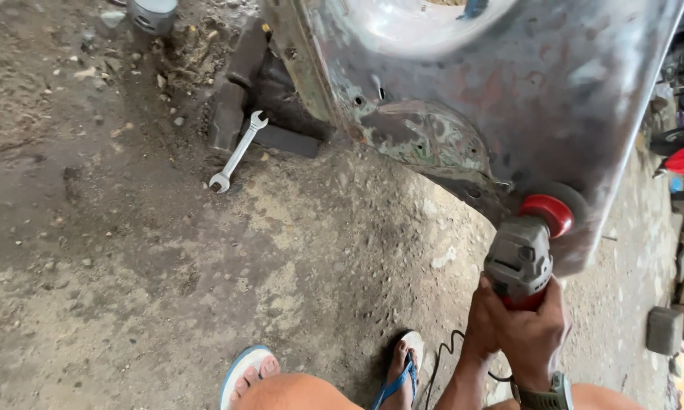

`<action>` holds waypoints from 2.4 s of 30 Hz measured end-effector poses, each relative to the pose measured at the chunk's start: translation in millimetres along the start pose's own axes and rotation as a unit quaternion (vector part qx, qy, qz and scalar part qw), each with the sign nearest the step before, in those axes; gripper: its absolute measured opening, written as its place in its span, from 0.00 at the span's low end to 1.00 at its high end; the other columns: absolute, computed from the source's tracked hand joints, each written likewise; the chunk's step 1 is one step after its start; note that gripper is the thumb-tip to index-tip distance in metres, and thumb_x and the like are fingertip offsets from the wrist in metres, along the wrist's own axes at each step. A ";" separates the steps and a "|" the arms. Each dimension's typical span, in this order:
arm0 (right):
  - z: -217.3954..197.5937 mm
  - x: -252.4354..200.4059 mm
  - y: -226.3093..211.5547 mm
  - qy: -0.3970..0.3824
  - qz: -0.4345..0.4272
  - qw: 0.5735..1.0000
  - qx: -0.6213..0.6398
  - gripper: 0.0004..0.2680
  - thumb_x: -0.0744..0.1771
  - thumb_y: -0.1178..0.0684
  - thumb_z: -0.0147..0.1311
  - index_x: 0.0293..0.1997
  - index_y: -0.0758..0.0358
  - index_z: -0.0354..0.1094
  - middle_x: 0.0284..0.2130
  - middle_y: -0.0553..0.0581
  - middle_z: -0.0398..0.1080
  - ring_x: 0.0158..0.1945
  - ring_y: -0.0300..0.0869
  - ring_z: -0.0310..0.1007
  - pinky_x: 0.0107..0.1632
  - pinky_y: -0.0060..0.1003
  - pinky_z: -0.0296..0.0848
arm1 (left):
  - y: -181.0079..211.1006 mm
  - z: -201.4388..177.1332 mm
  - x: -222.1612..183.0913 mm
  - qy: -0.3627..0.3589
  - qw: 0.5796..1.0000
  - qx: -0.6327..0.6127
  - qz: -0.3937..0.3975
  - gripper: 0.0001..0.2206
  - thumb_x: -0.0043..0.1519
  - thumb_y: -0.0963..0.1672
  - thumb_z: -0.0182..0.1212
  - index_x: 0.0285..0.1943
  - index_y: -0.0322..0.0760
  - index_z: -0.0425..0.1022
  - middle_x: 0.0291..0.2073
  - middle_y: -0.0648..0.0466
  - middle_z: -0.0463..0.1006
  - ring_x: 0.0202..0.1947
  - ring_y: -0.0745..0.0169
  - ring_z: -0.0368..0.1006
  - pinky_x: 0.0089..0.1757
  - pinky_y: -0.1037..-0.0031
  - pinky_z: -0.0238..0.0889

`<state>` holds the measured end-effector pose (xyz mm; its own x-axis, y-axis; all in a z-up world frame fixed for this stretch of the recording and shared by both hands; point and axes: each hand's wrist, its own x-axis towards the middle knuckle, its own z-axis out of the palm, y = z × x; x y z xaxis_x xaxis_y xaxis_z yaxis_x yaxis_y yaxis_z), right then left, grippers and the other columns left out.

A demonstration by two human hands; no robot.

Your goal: Using a handheld angle grinder to smooth and prepare the surface of a motorcycle frame.

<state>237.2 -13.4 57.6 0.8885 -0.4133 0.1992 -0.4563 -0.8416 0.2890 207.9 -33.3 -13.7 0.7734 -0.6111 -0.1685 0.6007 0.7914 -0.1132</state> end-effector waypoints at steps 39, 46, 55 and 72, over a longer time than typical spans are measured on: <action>40.9 3.9 -61.0 -0.191 0.049 0.966 0.168 0.26 0.52 0.43 0.72 0.50 0.63 0.69 0.34 0.60 0.77 0.31 0.51 0.78 0.36 0.43 0.77 | 56.3 -192.8 -68.5 0.053 0.997 -0.006 -0.053 0.28 0.72 0.55 0.29 0.71 0.36 0.65 0.61 0.48 0.74 0.57 0.62 0.71 0.58 0.71 0.63; 39.5 0.9 -70.5 -0.260 -0.018 0.950 0.170 0.24 0.54 0.38 0.68 0.50 0.56 0.68 0.32 0.54 0.77 0.31 0.49 0.78 0.34 0.43 0.74 | 95.3 -219.2 -104.4 0.055 0.996 0.037 -0.066 0.29 0.71 0.55 0.29 0.70 0.36 0.65 0.61 0.48 0.74 0.57 0.61 0.71 0.58 0.71 0.63; 26.4 1.2 -65.2 -0.295 0.005 0.938 0.184 0.27 0.55 0.38 0.69 0.54 0.57 0.66 0.38 0.56 0.78 0.36 0.50 0.80 0.39 0.43 0.77 | 117.0 -241.8 -145.6 0.066 0.995 0.055 -0.055 0.30 0.70 0.56 0.29 0.70 0.36 0.66 0.61 0.48 0.75 0.57 0.61 0.71 0.58 0.70 0.63; 15.6 -0.8 -48.1 -0.334 0.021 0.919 0.209 0.31 0.55 0.30 0.58 0.60 0.56 0.64 0.37 0.59 0.79 0.35 0.52 0.81 0.38 0.47 0.78 | 130.5 -260.1 -194.5 0.118 0.991 0.056 -0.028 0.31 0.69 0.57 0.30 0.70 0.36 0.67 0.61 0.48 0.76 0.57 0.60 0.72 0.57 0.70 0.63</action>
<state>259.2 22.0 29.0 0.7651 -0.4527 -0.4580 -0.5570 -0.8221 -0.1179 83.1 192.4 -250.3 0.6770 -0.6231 -0.3917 0.6704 0.7417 -0.0212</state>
